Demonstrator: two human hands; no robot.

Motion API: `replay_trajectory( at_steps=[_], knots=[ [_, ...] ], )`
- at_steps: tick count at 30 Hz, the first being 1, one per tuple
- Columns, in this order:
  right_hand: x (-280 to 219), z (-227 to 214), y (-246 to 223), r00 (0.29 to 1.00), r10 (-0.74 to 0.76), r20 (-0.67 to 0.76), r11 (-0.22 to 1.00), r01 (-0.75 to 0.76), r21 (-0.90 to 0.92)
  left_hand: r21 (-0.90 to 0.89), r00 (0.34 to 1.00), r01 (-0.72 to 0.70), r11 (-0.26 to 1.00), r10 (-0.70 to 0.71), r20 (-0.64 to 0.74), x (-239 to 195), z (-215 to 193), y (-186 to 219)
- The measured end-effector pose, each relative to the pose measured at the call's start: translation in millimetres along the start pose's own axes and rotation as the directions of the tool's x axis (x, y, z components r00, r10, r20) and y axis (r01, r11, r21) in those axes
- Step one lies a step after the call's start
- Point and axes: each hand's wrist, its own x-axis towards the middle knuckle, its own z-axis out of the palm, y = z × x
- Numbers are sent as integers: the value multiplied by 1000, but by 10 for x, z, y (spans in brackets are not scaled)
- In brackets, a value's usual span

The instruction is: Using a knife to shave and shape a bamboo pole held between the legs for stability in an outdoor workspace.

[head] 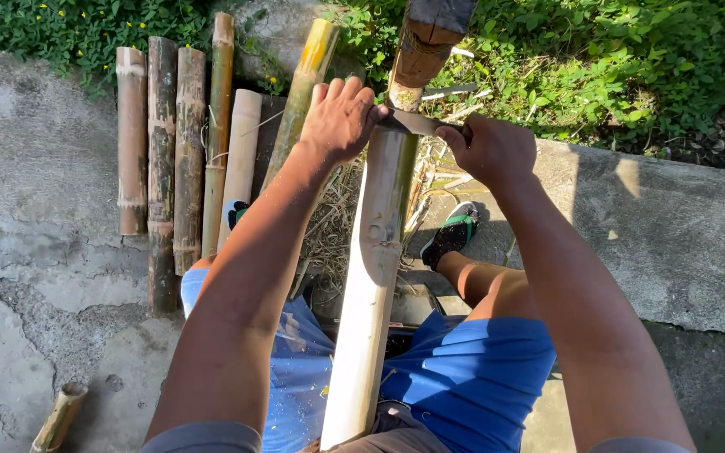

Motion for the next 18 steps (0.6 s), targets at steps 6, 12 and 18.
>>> replay_trajectory(
  at_steps=[6, 12, 18],
  knots=[
    [-49, -27, -50, 999, 0, -40, 1000, 1, 6, 12, 997, -33, 999, 34, -73, -52, -25, 35],
    [-86, -15, -66, 999, -1, -35, 1000, 1, 7, 27, 996, -49, 998, 50, -78, -51, -7, 39],
    [-373, 59, -140, 999, -1, -47, 999, 3, 45, -23, 992, -78, 997, 75, -104, -307, -80, 142]
  ],
)
